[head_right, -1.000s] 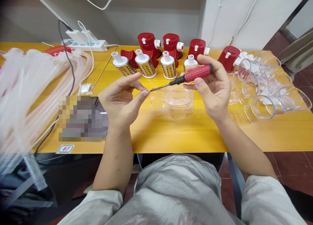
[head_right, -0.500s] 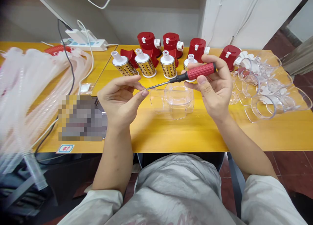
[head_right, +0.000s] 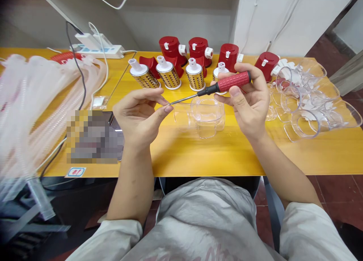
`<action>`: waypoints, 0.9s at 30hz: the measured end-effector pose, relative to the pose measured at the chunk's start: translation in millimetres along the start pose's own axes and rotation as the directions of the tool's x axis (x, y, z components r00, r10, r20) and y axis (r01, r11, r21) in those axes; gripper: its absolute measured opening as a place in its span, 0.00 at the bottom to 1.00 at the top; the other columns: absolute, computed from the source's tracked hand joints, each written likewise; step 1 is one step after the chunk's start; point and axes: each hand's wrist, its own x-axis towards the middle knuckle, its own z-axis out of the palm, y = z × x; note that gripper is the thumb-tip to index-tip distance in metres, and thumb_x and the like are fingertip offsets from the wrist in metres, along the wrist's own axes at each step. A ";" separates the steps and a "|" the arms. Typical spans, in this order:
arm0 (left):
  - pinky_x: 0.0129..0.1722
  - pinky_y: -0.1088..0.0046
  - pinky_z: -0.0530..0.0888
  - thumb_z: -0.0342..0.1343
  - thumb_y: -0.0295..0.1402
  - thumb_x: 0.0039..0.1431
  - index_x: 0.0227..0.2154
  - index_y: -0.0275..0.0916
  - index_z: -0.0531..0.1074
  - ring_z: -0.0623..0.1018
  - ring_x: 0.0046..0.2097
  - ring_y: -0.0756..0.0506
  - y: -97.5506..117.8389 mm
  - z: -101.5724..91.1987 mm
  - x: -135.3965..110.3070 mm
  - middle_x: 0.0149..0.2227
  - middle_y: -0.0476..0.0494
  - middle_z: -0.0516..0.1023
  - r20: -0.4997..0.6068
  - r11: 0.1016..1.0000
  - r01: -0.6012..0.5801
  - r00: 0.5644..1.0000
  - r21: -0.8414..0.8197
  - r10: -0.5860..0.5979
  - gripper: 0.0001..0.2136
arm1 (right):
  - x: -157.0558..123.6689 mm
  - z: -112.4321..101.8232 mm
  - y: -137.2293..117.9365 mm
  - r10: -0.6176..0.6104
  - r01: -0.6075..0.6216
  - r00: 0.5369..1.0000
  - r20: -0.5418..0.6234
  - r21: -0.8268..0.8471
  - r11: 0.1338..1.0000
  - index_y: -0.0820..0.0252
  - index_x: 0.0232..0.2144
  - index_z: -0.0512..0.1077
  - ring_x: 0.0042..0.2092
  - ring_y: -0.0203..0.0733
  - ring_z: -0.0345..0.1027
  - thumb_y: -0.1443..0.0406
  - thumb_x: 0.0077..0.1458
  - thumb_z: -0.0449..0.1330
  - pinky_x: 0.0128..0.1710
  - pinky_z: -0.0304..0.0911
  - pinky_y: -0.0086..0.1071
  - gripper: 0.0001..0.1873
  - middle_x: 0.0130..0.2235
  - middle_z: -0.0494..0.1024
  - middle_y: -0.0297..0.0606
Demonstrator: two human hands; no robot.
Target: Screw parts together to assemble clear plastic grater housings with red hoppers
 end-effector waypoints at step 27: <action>0.44 0.62 0.85 0.84 0.55 0.58 0.57 0.57 0.90 0.88 0.41 0.46 6.4 2.1 -2.6 0.43 0.47 0.89 0.006 0.998 0.038 0.999 0.050 -0.039 0.26 | 2.5 2.6 2.7 0.017 -0.019 0.998 -0.066 -0.023 1.000 0.62 0.61 0.56 0.41 0.14 0.75 0.38 0.59 0.72 0.45 0.81 0.12 0.48 0.48 0.77 0.32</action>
